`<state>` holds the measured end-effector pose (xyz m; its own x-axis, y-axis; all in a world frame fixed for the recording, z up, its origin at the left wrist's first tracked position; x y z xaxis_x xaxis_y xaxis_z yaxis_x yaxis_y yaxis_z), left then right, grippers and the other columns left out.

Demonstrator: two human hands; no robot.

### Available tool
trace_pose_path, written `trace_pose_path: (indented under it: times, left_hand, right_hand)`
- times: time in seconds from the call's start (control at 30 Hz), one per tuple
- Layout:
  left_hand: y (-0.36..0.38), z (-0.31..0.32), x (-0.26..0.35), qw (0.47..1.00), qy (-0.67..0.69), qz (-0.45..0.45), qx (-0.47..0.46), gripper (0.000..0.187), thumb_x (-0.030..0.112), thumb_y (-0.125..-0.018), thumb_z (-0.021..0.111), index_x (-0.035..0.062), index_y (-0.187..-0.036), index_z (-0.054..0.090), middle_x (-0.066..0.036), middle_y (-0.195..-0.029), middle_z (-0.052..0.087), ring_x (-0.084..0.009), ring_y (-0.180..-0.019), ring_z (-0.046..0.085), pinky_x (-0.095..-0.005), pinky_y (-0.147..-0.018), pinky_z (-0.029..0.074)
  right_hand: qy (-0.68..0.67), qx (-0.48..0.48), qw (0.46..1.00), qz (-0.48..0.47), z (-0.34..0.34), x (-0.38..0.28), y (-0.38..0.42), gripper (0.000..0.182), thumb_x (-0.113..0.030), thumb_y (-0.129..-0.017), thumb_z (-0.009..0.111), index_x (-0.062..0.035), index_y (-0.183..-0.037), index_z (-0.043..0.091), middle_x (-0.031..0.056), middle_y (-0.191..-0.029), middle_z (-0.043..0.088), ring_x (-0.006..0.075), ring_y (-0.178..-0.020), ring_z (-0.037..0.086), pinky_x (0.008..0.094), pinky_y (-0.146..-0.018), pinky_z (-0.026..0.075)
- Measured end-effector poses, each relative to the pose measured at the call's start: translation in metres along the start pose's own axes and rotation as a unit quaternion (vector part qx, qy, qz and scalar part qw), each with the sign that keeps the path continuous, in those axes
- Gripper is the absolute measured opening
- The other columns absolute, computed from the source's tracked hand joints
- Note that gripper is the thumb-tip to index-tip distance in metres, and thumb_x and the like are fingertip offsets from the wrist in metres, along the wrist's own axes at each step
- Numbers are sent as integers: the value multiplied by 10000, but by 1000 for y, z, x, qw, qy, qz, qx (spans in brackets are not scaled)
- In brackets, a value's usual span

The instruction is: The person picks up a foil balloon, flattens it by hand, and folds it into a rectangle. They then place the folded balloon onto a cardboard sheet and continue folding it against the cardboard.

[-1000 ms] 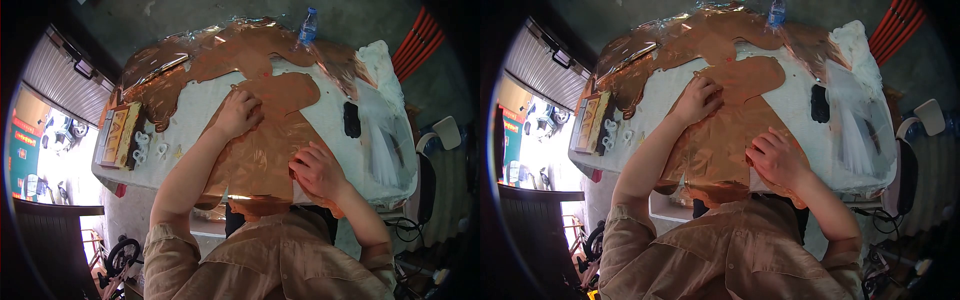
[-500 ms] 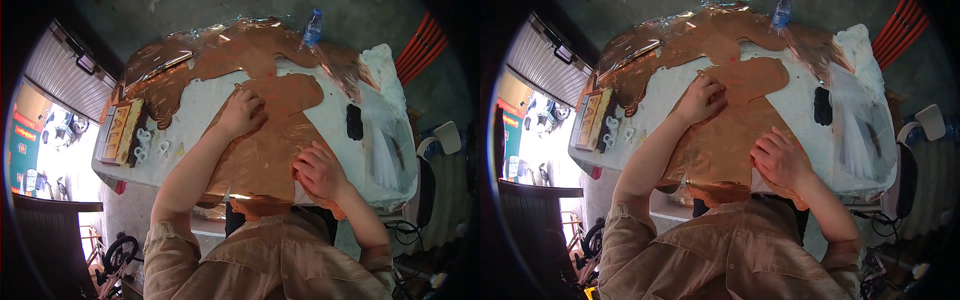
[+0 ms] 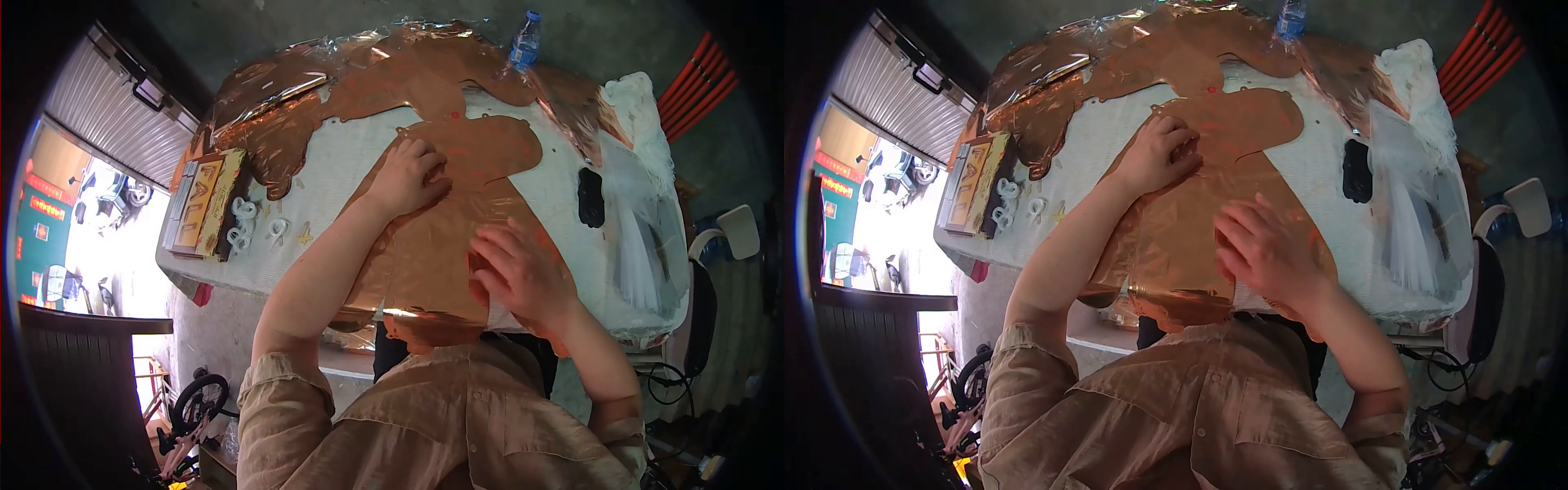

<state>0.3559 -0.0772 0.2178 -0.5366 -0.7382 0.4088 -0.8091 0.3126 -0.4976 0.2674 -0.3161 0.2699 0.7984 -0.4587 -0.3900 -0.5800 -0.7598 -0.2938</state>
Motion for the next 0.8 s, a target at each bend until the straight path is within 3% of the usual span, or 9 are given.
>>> trace_pose_path:
  times: [0.07,0.1,0.17,0.27,0.4,0.47,0.5,0.63,0.8]
  left_hand:
    - [0,-1,0,1000,5,-4,0,277,276,-743,743,119,-956,664,-49,-1020,559,-267,-982,520,-375,-876,428]
    - [0,-2,1,1000,3,-6,0,277,276,-743,743,119,-956,664,-49,-1020,559,-267,-982,520,-375,-876,428]
    - [0,-4,2,1000,-5,10,4,345,195,-719,771,74,-1023,663,-72,-980,588,-274,-937,556,-378,-853,459]
    - [-1,-5,3,1000,-15,19,10,333,192,-740,756,65,-1033,661,-89,-974,601,-289,-929,569,-384,-849,465]
    - [-7,-14,-1,1000,3,25,-2,302,192,-783,719,50,-1042,655,-121,-978,615,-313,-944,583,-400,-844,478]
    - [-13,-24,-1,991,29,-47,-125,256,279,-809,695,85,-973,664,-124,-998,634,-328,-919,620,-438,-807,492]
    - [-13,-37,7,991,27,-52,-122,256,279,-809,695,85,-973,664,-124,-998,634,-328,-919,620,-438,-807,492]
    - [11,-100,65,939,-132,-83,-307,257,205,-843,615,57,-1050,653,-146,-1064,630,-350,-976,614,-425,-845,503]
    - [113,-115,109,978,36,-67,-196,200,131,-795,651,41,-973,650,-132,-1047,623,-338,-981,600,-417,-823,497]
  right_hand:
    - [27,-29,999,-7,12,-5,-6,552,-261,-858,643,-8,-1323,488,161,-1383,456,330,-1319,413,510,-1139,252]
    - [25,-29,999,-9,16,-5,-6,552,-261,-858,643,-8,-1323,488,161,-1383,456,330,-1319,413,510,-1139,252]
    - [52,-96,994,-7,27,-5,-7,733,-368,-888,607,22,-1440,324,192,-1512,299,336,-1425,253,491,-1175,159]
    - [82,-131,988,-4,37,-2,-3,789,-438,-906,561,26,-1469,261,200,-1545,233,334,-1450,189,480,-1186,107]
    - [115,-132,984,-17,39,-2,-3,798,-467,-913,533,33,-1469,255,207,-1550,218,334,-1455,173,487,-1186,89]
    - [115,-146,983,-7,39,-3,-3,805,-462,-912,538,43,-1468,248,214,-1549,213,333,-1457,165,504,-1182,85]
    - [115,-148,982,-13,39,-3,-3,805,-462,-912,538,43,-1468,248,214,-1549,213,333,-1457,165,504,-1182,85]
    - [149,-142,978,-20,40,-3,-5,789,-508,-909,507,46,-1438,320,222,-1518,286,326,-1443,213,542,-1165,102]
    - [126,-151,981,-4,38,-3,-5,833,-454,-891,567,42,-1473,236,210,-1553,207,328,-1459,163,546,-1171,71]
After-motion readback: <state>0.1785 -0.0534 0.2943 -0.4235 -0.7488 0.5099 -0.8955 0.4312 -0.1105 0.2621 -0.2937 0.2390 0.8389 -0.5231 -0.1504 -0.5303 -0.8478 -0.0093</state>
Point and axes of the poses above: each hand's wrist, its own y-axis away from the middle knuckle, its own z-axis out of the palm, x = y × z, the point moved 2 cm from there along -y, towards the middle knuckle
